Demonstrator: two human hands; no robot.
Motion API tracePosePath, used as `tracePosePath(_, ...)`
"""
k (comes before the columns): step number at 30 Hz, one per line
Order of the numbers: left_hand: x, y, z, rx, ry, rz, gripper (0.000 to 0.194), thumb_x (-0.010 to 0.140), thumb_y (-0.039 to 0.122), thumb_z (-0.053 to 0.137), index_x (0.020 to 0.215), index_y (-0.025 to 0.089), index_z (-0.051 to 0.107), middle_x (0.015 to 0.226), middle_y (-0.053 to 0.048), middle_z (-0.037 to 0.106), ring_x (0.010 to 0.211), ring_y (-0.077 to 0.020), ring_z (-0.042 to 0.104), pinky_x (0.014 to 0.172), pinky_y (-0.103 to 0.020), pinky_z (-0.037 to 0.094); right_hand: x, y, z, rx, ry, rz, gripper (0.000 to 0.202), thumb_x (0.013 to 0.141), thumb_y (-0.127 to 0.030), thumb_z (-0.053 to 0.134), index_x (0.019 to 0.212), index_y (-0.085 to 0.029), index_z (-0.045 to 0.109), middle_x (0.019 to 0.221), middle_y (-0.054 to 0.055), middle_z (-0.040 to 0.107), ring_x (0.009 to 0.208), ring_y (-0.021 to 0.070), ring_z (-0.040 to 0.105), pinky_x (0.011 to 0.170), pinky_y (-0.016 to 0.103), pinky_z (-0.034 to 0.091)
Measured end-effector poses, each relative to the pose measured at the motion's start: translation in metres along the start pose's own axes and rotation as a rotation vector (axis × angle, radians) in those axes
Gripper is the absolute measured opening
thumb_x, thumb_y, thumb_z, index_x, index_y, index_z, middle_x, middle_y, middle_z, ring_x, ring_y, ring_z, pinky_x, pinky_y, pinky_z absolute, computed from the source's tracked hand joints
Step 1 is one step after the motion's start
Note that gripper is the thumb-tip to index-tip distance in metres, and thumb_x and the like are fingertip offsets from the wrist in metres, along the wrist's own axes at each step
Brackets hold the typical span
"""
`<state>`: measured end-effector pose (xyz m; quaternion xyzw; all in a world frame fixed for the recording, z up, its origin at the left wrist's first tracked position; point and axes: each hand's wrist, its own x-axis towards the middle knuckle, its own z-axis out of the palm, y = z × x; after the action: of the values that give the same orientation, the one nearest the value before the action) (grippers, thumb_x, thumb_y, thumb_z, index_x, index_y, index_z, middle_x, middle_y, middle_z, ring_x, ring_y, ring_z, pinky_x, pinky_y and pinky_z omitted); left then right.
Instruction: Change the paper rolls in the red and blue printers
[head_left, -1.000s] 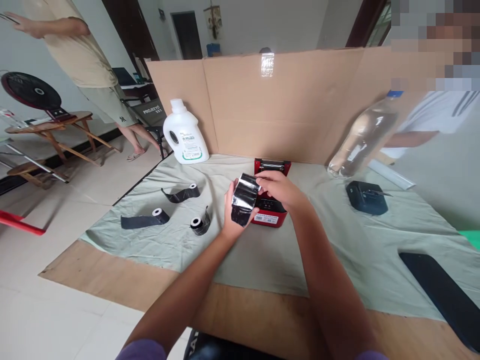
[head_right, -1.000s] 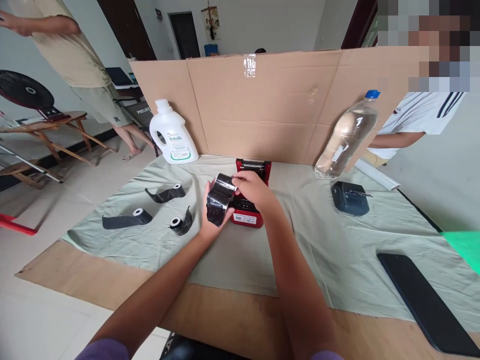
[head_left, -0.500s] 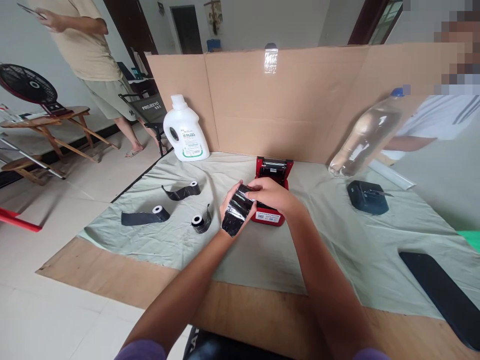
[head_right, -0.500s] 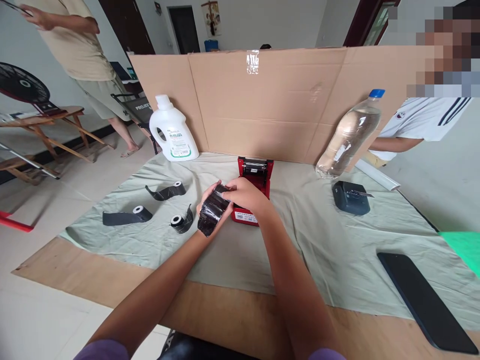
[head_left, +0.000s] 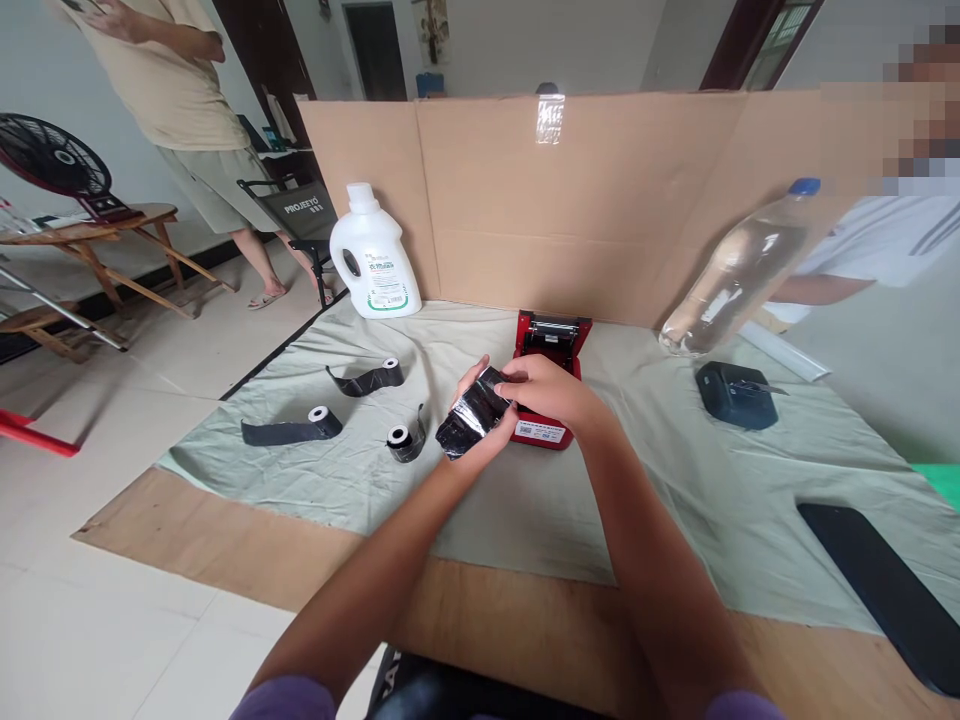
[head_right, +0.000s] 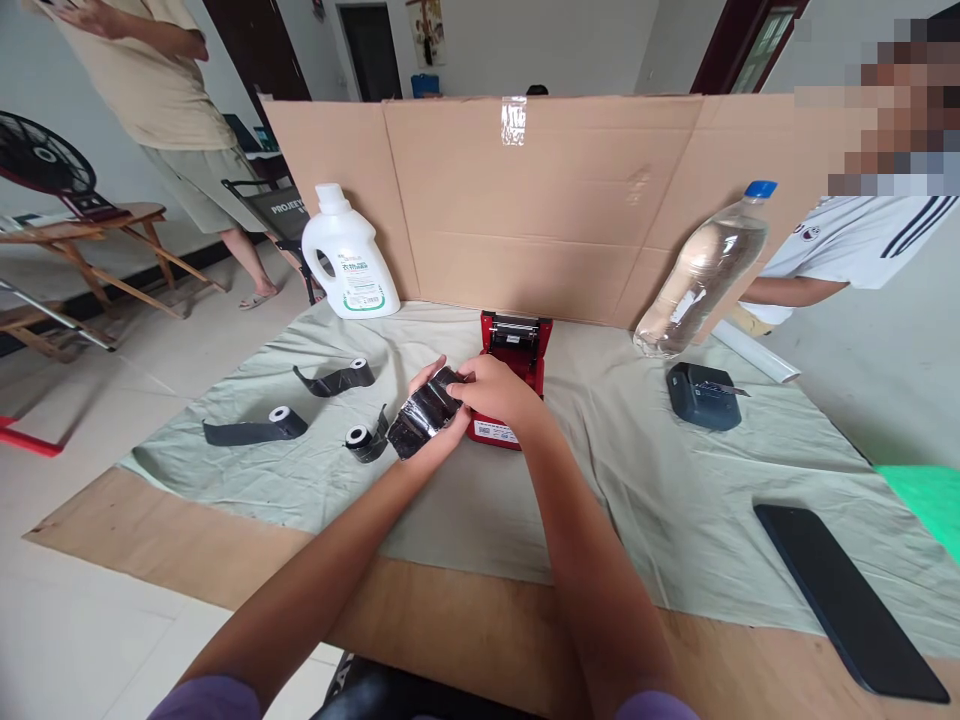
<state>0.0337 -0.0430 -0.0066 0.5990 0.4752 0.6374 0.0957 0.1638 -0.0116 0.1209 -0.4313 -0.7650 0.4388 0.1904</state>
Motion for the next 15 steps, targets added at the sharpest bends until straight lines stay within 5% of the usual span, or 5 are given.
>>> tracePosePath(4, 0.0, 0.0, 0.0, -0.029, 0.04, -0.011, 0.078, 0.08, 0.031, 0.077, 0.148, 0.023, 0.039, 0.146, -0.013, 0.056, 0.132, -0.0321, 0.06, 0.111, -0.046, 0.05, -0.003, -0.001, -0.003, -0.01, -0.002, -0.008, 0.02, 0.081, -0.027, 0.061, 0.063, -0.02, 0.054, 0.064, -0.003, 0.056, 0.062, 0.0137, 0.05, 0.059, 0.027, 0.033)
tracePosePath(9, 0.001, 0.005, -0.012, 0.071, -0.092, -0.038, 0.076, 0.083, 0.035, 0.076, 0.15, 0.028, 0.041, 0.143, -0.008, 0.062, 0.129, -0.0327, 0.062, 0.105, -0.048, 0.054, -0.002, 0.006, -0.014, -0.05, 0.001, -0.031, 0.011, 0.08, -0.022, 0.063, 0.069, -0.02, 0.061, 0.072, 0.0, 0.065, 0.068, 0.0166, 0.057, 0.062, 0.028, 0.039)
tracePosePath(15, 0.006, 0.014, -0.017, 0.269, -0.186, 0.32, 0.029, 0.093, 0.026, 0.061, 0.121, 0.027, 0.07, 0.14, -0.005, 0.066, 0.126, -0.0273, 0.062, 0.106, -0.046, 0.045, 0.007, 0.035, -0.048, -0.316, 0.248, 0.044, 0.011, 0.079, -0.014, 0.059, 0.084, -0.018, 0.069, 0.082, 0.005, 0.071, 0.076, 0.0194, 0.059, 0.071, 0.03, 0.042)
